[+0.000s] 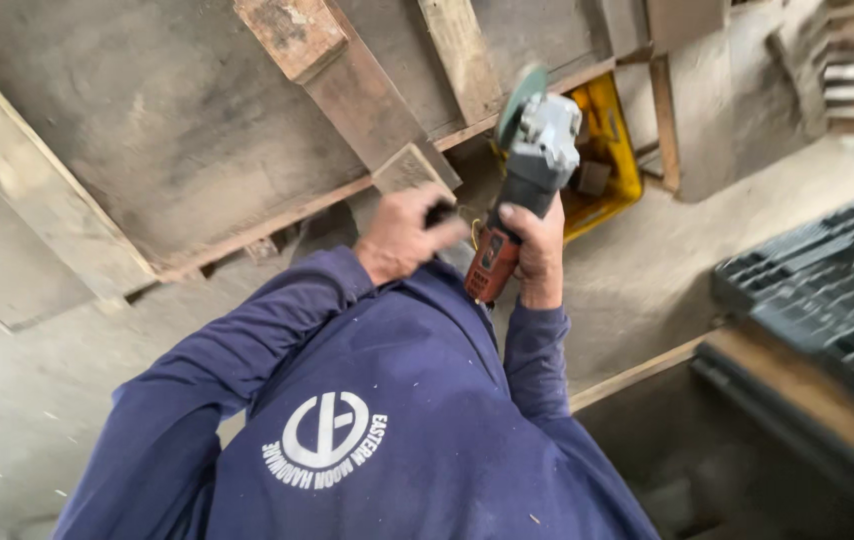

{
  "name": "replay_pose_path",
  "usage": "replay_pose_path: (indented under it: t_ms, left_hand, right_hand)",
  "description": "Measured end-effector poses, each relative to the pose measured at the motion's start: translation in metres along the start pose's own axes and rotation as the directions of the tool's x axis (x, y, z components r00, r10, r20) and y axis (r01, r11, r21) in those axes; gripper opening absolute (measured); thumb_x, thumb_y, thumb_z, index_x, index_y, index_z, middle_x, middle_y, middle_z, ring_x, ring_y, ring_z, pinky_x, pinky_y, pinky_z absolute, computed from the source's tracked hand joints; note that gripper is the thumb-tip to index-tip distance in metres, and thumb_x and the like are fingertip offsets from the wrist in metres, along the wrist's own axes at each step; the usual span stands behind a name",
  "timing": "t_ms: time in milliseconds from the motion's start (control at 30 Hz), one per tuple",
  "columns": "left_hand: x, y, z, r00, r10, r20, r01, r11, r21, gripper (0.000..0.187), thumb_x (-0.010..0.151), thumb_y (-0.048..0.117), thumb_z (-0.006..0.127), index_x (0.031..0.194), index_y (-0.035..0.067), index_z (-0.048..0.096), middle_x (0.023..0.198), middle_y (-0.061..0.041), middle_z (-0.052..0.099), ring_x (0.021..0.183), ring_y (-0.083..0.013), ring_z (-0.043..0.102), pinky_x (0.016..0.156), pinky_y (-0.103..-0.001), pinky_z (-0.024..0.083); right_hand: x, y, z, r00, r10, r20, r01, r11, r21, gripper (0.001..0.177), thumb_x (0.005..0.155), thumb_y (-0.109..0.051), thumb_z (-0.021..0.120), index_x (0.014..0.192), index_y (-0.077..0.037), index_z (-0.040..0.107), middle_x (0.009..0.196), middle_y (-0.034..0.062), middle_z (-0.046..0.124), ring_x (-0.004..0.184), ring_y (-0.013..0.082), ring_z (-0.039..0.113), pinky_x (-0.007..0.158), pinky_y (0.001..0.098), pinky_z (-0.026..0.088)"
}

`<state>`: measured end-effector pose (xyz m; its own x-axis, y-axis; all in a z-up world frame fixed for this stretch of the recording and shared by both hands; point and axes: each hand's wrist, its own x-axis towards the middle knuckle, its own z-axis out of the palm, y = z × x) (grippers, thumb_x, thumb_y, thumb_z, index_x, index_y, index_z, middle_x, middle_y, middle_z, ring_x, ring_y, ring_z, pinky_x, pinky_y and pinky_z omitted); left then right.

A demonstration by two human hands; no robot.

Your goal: The person uses an angle grinder with a sanding disc to smooth the edges and surfaces of a wooden pallet. They hold the tool with both hands and move it along the wood, then inspect the sanded areas by hand.

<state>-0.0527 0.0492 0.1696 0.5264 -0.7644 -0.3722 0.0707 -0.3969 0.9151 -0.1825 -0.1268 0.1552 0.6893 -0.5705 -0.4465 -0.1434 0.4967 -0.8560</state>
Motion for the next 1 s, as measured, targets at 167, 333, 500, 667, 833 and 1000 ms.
replay_pose_path:
  t_ms: [167,333,500,667,833,1000]
  left_hand:
    - [0.023,0.018,0.056,0.979,0.198,0.045,-0.203,0.962,0.180,0.086,0.078,0.036,0.086,0.142,0.001,0.040,0.121,-0.025,0.062,0.112,-0.0419,0.063,0.096,-0.044,0.051]
    - [0.044,-0.001,0.079,0.895,0.414,-0.165,-0.305,0.839,0.450,0.098,0.087,0.035,0.080,0.155,-0.007,0.024,0.143,-0.031,0.048,0.120,-0.0424,0.057,0.106,-0.042,0.047]
    - [0.047,-0.018,0.067,0.910,0.343,-0.234,-0.188,0.844,0.502,0.085,0.093,0.029,0.074,0.158,-0.004,0.029,0.148,-0.024,0.047,0.124,-0.0383,0.057,0.106,-0.041,0.048]
    - [0.037,-0.027,0.037,0.821,0.449,-0.353,-0.315,0.871,0.377,0.084,0.094,0.019,0.076,0.159,0.000,0.027,0.155,-0.027,0.043,0.139,-0.0417,0.050,0.114,-0.042,0.045]
    - [0.037,-0.015,0.005,0.890,0.219,-0.400,-0.222,0.974,0.039,0.080,0.085,0.009,0.077,0.154,0.005,0.038,0.149,-0.025,0.050,0.135,-0.0425,0.052,0.111,-0.044,0.046]
    - [0.050,-0.005,-0.032,0.937,0.127,-0.327,-0.115,0.992,0.056,0.069,0.083,0.017,0.082,0.141,0.005,0.047,0.132,-0.022,0.062,0.121,-0.0398,0.063,0.099,-0.044,0.052]
  right_hand:
    - [0.074,-0.024,-0.019,0.985,0.030,0.173,-0.028,1.000,-0.009,0.040,0.083,-0.015,0.074,0.115,-0.001,0.055,0.089,0.0096,0.064,0.072,0.0213,0.065,0.068,0.0362,0.058]
    - [0.139,-0.035,0.003,0.968,0.082,0.239,-0.091,0.996,0.025,0.031,0.088,-0.016,0.069,0.112,-0.004,0.054,0.085,0.0054,0.060,0.067,0.0192,0.062,0.059,0.0345,0.055]
    - [0.159,-0.025,0.034,0.925,0.179,0.336,-0.210,0.976,0.059,0.029,0.090,-0.018,0.068,0.109,-0.002,0.052,0.081,0.0100,0.060,0.063,0.0237,0.064,0.057,0.0376,0.056]
    - [0.164,-0.012,0.066,0.914,0.208,0.349,-0.231,0.973,0.026,0.031,0.088,-0.019,0.068,0.109,-0.002,0.053,0.082,0.0121,0.062,0.063,0.0252,0.065,0.058,0.0388,0.058]
    - [0.167,-0.018,0.105,0.939,0.149,0.311,-0.152,0.988,-0.017,0.033,0.087,-0.016,0.070,0.111,-0.004,0.051,0.084,0.0104,0.059,0.062,0.0232,0.063,0.057,0.0393,0.059]
    - [0.166,-0.023,0.125,0.971,0.124,0.206,-0.098,0.987,-0.130,0.043,0.080,-0.016,0.072,0.116,-0.006,0.051,0.089,0.0069,0.057,0.064,0.0197,0.062,0.057,0.0374,0.058]
